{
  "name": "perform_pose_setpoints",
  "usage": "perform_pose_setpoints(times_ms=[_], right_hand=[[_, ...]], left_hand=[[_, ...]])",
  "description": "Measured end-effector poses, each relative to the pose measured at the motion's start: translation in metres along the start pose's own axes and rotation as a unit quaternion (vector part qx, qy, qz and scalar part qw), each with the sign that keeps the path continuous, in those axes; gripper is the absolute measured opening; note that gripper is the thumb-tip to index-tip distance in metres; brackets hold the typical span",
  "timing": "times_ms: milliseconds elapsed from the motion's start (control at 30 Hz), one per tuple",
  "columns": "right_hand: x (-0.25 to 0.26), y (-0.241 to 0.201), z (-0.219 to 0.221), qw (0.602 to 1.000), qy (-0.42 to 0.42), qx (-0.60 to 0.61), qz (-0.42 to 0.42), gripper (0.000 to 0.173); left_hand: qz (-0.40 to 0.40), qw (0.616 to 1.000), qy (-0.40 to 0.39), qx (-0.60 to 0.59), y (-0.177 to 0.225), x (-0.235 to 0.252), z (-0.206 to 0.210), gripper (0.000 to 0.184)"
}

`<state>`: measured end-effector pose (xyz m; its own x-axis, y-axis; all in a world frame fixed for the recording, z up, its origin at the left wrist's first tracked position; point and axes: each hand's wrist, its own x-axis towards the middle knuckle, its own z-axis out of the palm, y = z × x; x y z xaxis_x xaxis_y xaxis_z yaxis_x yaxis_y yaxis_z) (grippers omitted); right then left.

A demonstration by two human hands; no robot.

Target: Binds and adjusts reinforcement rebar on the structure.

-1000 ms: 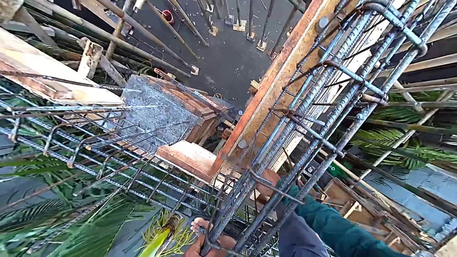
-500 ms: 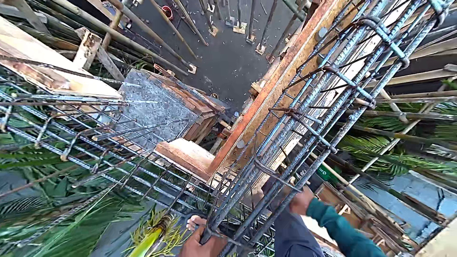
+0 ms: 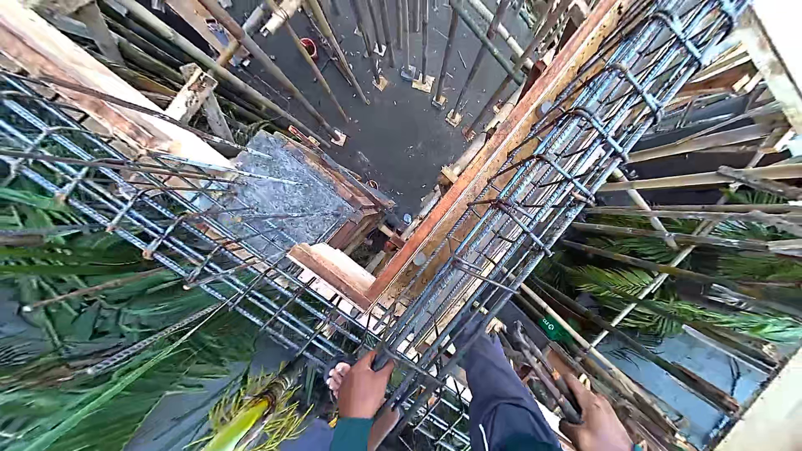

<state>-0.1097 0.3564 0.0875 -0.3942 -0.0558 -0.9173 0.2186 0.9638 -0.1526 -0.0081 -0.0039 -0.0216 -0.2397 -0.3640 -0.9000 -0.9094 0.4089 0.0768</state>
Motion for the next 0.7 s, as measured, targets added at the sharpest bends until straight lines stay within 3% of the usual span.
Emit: perform_pose_setpoints(times_ms=[67,133,200,300,367,567,700], right_hand=[[0.0,-0.038,0.001,0.991,-0.011,-0.054,-0.121,0.047],[0.024,-0.089,0.0,0.969,-0.044,-0.153,-0.189,0.042],[0.061,-0.122,-0.015,0.975,-0.07,-0.17,-0.123,0.047],[0.099,-0.125,-0.046,0.997,0.078,-0.026,0.016,0.049],[0.098,-0.125,-0.056,0.991,0.124,0.032,0.032,0.05],[0.053,-0.102,0.013,0.991,-0.05,-0.103,-0.064,0.053],[0.023,-0.056,0.07,0.965,-0.171,-0.13,-0.152,0.05]], left_hand=[[-0.003,1.0,-0.007,0.007,0.0,0.0,0.0,0.033],[0.003,1.0,-0.008,0.006,0.001,0.0,-0.001,0.035],[0.004,1.0,-0.009,0.006,0.001,-0.001,0.0,0.036],[-0.001,1.0,-0.014,-0.003,-0.002,0.002,0.001,0.036],[-0.007,1.0,-0.023,-0.004,-0.003,0.003,0.004,0.036],[0.004,0.999,-0.048,0.002,-0.011,0.008,0.003,0.039],[0.042,0.995,-0.089,-0.003,-0.009,0.014,-0.009,0.04]])
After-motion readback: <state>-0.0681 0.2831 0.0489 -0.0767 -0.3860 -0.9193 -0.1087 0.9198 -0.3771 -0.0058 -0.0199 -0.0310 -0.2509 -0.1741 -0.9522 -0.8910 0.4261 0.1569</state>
